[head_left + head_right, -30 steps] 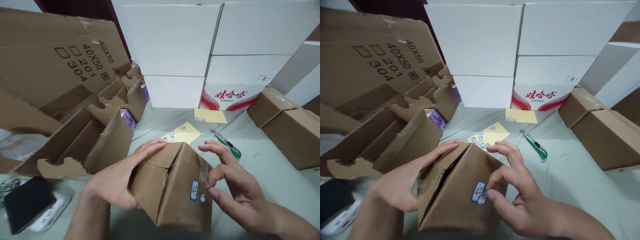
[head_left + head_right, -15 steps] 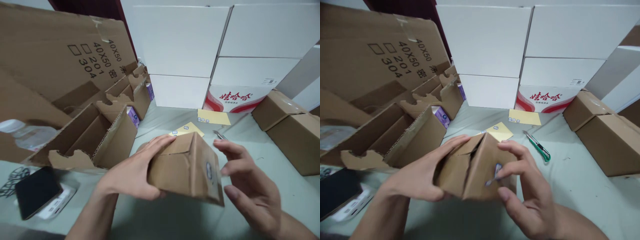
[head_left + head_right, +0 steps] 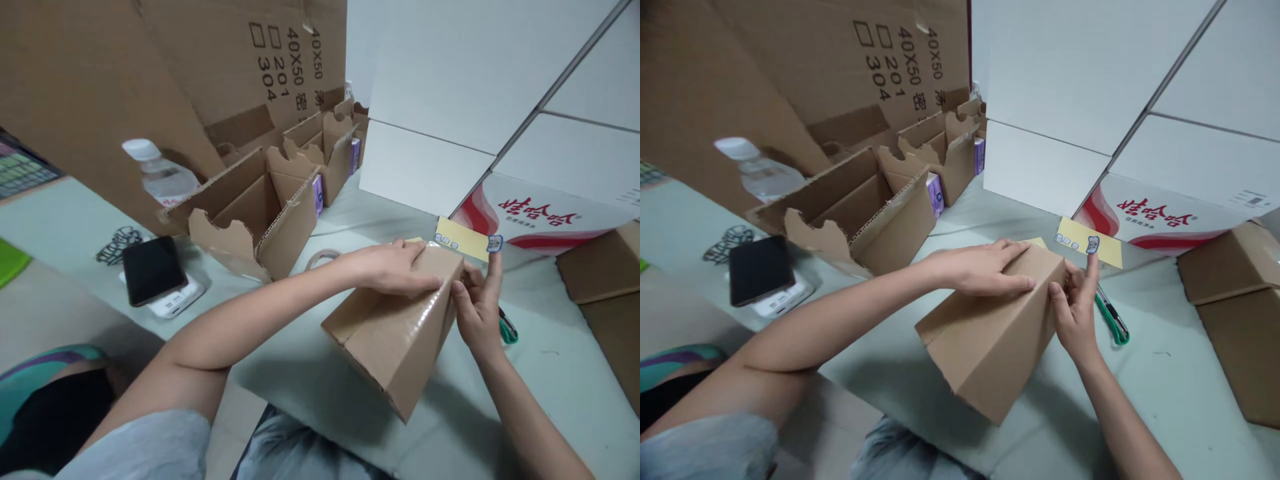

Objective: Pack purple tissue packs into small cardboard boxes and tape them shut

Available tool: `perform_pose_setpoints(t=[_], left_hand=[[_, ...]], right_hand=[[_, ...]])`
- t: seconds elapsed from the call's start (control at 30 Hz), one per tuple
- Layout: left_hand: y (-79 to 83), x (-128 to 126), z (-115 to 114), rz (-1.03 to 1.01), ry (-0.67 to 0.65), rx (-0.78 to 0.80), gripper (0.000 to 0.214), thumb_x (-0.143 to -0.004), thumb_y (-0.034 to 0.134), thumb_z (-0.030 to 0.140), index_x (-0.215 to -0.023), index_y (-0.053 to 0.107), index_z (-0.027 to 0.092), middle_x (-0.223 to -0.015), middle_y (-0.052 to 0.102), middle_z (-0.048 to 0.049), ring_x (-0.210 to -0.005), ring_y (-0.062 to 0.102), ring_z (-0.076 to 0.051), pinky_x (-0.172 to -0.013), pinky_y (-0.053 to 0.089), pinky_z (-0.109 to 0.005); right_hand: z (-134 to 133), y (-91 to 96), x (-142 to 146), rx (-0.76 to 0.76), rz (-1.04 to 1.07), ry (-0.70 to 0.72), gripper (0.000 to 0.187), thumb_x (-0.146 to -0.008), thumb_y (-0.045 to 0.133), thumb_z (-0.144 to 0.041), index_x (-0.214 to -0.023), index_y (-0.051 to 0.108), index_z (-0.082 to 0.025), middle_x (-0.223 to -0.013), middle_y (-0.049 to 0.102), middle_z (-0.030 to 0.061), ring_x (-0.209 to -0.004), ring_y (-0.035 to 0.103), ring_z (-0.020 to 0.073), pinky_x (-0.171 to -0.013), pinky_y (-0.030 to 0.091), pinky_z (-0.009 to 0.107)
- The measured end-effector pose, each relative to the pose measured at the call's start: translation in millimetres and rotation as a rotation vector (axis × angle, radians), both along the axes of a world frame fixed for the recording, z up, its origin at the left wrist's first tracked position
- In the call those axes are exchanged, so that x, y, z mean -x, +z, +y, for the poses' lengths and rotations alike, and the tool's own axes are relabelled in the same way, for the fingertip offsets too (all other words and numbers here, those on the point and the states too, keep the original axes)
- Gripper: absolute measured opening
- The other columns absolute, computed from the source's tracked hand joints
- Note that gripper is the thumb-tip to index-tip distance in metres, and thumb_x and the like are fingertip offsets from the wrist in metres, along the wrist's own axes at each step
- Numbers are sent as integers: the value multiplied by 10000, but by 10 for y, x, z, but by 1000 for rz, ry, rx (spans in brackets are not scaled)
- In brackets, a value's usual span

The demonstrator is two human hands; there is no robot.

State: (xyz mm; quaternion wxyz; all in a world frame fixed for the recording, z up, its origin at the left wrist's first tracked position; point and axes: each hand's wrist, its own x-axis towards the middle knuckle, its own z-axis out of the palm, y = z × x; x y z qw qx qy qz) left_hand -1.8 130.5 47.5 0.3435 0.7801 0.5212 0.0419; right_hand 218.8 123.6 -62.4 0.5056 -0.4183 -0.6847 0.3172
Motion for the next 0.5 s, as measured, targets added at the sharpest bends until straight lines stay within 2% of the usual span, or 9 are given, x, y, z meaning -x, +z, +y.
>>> perform_pose_setpoints(t=[0.07,0.13,0.17,0.23,0.27,0.37,0.43,0.5], left_hand=[[-74,204,-41,-75,-48,32,997,-852,450,778,-1626,117,246,-1716,78,-136,-1528,259,-394,-1206,289,-552],[-222,501,-172,-164,-106,68,1061,-782,550,813,-1621,132,315,-1724,-87,-64,-1571,102,-401,-1236,213,-584],[-324,654,-271,-197,-137,94,1126,-711,638,820,-1614,148,357,-1721,-119,-38,-1575,30,-415,-1235,189,-614],[-557,897,-511,-318,-194,125,1328,-537,833,748,-1613,158,362,-1719,-124,-54,-1567,-26,-446,-1229,199,-630],[-672,967,-636,-362,-172,115,1331,-524,877,693,-1610,188,351,-1721,-95,-74,-1564,-26,-454,-1226,202,-636],[-891,952,-946,-479,42,-9,1010,-727,832,531,-1574,305,372,-1722,23,-79,-1575,91,-402,-1226,251,-602],[-875,823,-1047,-592,120,-147,849,-767,806,530,-1513,436,366,-1680,219,-91,-1541,250,-381,-1220,297,-567],[-742,677,-1057,-681,192,-354,752,-763,779,611,-1427,555,336,-1547,445,-105,-1448,403,-374,-1201,328,-562]], right_hand=[[17,-58,-13,14,1,-26,918,-968,583,-470,-1632,-21,-277,-1322,596,131,-1197,620,243,-1066,462,439],[-4,-102,-41,40,5,-41,945,-953,615,-453,-1631,-25,-293,-1307,602,118,-1194,615,234,-1056,468,426],[-18,-124,-59,55,11,-45,960,-944,632,-442,-1629,-26,-305,-1304,602,112,-1197,612,230,-1053,470,421],[-42,-167,-93,83,23,-45,981,-927,663,-420,-1626,-20,-333,-1309,596,100,-1214,603,225,-1056,468,416],[-51,-185,-105,95,25,-44,978,-922,670,-418,-1625,-6,-345,-1317,592,94,-1216,601,221,-1058,468,414],[-67,-206,-95,115,49,-72,942,-920,657,-458,-1627,48,-327,-1307,608,88,-1182,620,212,-1049,480,402],[-79,-198,-38,138,83,-104,935,-917,641,-505,-1628,69,-300,-1262,646,85,-1152,642,208,-1019,506,386],[-90,-189,45,168,94,-118,897,-913,629,-533,-1620,135,-286,-1199,690,79,-1115,673,211,-967,543,380]])
